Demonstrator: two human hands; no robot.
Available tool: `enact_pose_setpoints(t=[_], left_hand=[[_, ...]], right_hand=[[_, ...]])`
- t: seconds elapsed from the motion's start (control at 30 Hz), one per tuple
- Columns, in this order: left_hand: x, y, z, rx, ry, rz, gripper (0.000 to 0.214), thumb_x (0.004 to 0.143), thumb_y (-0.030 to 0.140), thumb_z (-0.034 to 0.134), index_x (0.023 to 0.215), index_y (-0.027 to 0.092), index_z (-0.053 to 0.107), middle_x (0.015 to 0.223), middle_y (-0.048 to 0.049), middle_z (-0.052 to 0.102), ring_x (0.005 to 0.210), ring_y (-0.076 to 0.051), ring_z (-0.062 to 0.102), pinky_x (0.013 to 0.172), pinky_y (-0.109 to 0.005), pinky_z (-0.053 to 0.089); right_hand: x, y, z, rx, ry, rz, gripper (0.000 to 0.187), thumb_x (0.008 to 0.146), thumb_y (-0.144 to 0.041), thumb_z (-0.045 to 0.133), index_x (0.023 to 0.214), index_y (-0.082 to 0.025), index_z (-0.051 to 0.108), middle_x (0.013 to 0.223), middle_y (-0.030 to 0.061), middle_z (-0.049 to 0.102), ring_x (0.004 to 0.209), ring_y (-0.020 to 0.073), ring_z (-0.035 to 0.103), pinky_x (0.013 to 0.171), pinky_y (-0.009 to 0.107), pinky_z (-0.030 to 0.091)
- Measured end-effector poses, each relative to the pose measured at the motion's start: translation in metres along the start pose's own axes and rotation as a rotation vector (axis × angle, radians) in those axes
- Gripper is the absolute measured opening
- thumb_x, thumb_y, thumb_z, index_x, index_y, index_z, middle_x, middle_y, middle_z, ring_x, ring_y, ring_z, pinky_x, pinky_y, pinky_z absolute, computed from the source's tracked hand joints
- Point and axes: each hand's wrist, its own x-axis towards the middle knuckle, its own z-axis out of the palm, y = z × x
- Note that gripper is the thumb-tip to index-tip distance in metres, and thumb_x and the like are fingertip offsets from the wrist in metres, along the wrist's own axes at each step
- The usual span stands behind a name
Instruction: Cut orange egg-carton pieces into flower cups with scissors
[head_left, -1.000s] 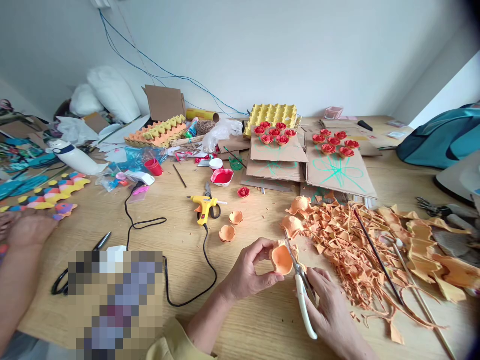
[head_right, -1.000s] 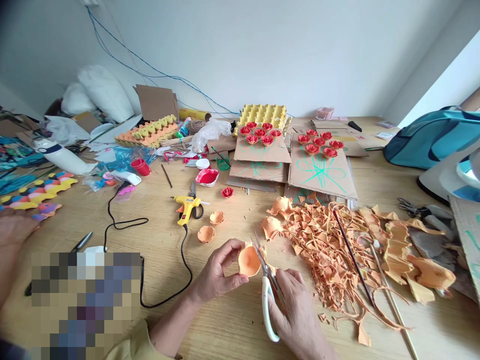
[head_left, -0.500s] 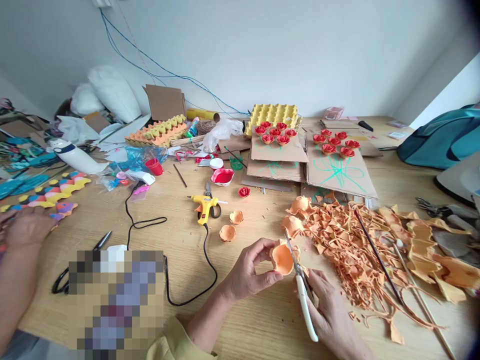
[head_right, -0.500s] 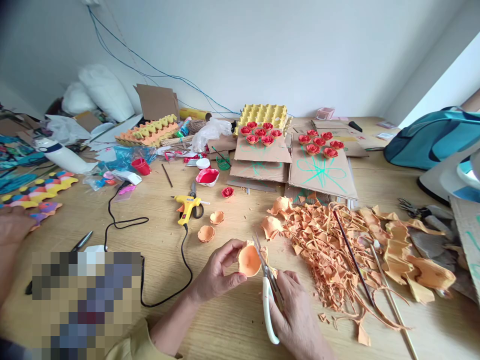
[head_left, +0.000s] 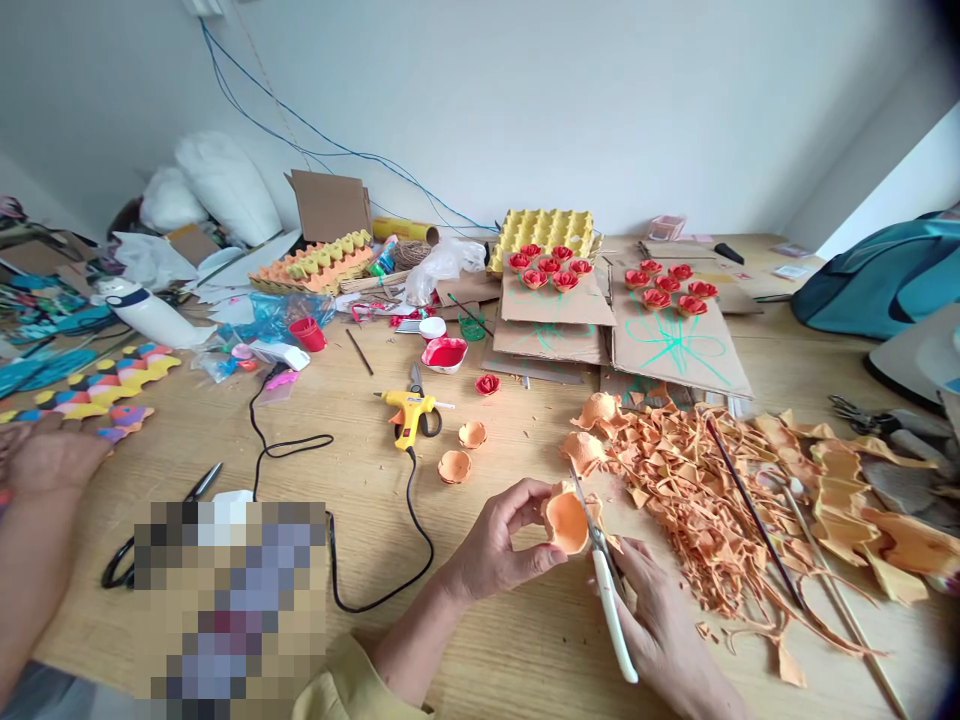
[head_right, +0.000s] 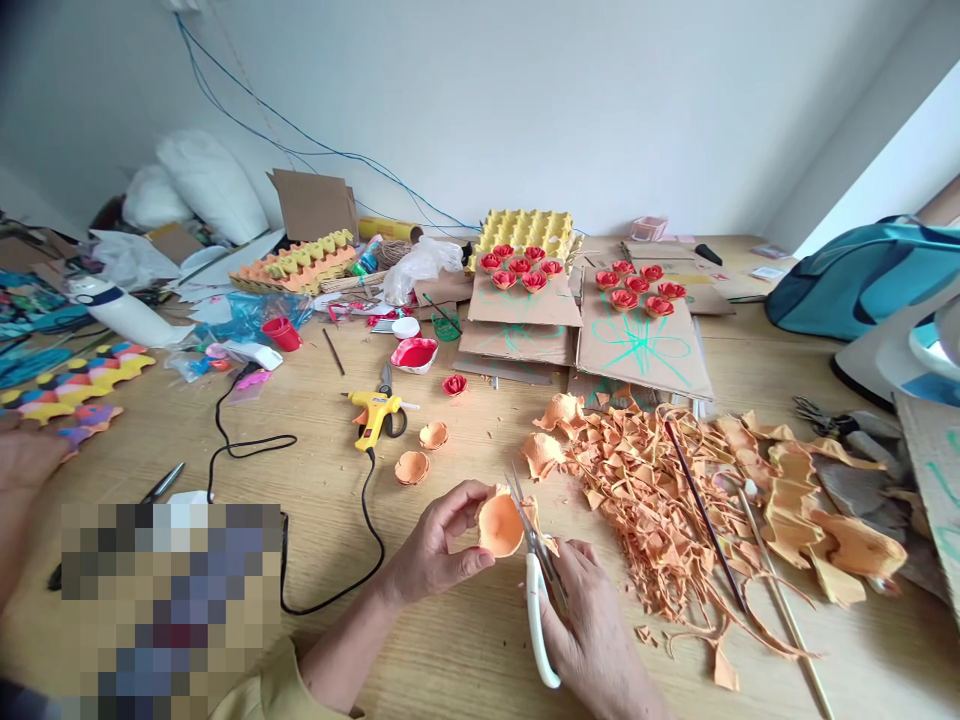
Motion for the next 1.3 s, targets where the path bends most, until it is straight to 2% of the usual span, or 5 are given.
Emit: enact_pose_setpoints(t=[0.3, 0.53, 0.73, 1.07, 1.3], left_hand=[[-0.002, -0.001, -0.002, -0.07, 0.028, -0.045, 0.057, 0.073, 0.042, 0.08, 0.12, 0.016, 0.059, 0.109, -0.0084, 0.063, 0.102, -0.021, 0.061, 0.093, -0.031, 0.048], [0.0, -0.001, -0.004, -0.159, 0.043, -0.076, 0.057, 0.076, 0.042, 0.077, 0.123, 0.016, 0.059, 0.111, -0.0105, 0.064, 0.106, -0.024, 0.061, 0.095, -0.034, 0.046], [0.002, 0.0, -0.008, -0.134, 0.056, -0.041, 0.051, 0.081, 0.045, 0.071, 0.124, 0.019, 0.059, 0.128, -0.0127, 0.061, 0.116, -0.027, 0.058, 0.096, -0.036, 0.045], [0.002, -0.003, -0.011, -0.115, 0.113, -0.013, 0.053, 0.079, 0.052, 0.072, 0.117, 0.017, 0.06, 0.103, -0.008, 0.065, 0.101, -0.022, 0.059, 0.088, -0.031, 0.044], [0.002, -0.003, -0.006, -0.176, 0.061, 0.01, 0.048, 0.079, 0.044, 0.074, 0.117, 0.019, 0.06, 0.117, -0.011, 0.063, 0.109, -0.024, 0.059, 0.092, -0.034, 0.045]], right_hand=[[-0.003, 0.001, 0.004, 0.011, 0.037, 0.03, 0.027, 0.098, -0.035, 0.045, 0.073, -0.023, 0.046, 0.064, -0.0018, 0.052, 0.063, 0.0169, 0.051, 0.057, 0.028, 0.043], [-0.001, -0.001, 0.002, 0.082, 0.015, 0.073, 0.026, 0.098, -0.038, 0.044, 0.077, -0.022, 0.049, 0.077, 0.0019, 0.061, 0.074, 0.0194, 0.056, 0.068, 0.032, 0.048], [0.003, -0.006, 0.001, 0.056, -0.027, 0.048, 0.024, 0.096, -0.036, 0.046, 0.076, -0.023, 0.048, 0.077, 0.0034, 0.061, 0.081, 0.0226, 0.058, 0.071, 0.034, 0.051], [0.003, -0.007, 0.002, -0.03, -0.056, 0.012, 0.021, 0.096, -0.036, 0.045, 0.08, -0.024, 0.05, 0.081, 0.0046, 0.061, 0.084, 0.0237, 0.06, 0.075, 0.037, 0.052], [0.002, -0.001, 0.004, -0.136, -0.01, -0.036, 0.011, 0.094, -0.034, 0.051, 0.093, -0.023, 0.049, 0.083, 0.0027, 0.061, 0.078, 0.0226, 0.059, 0.076, 0.041, 0.049]])
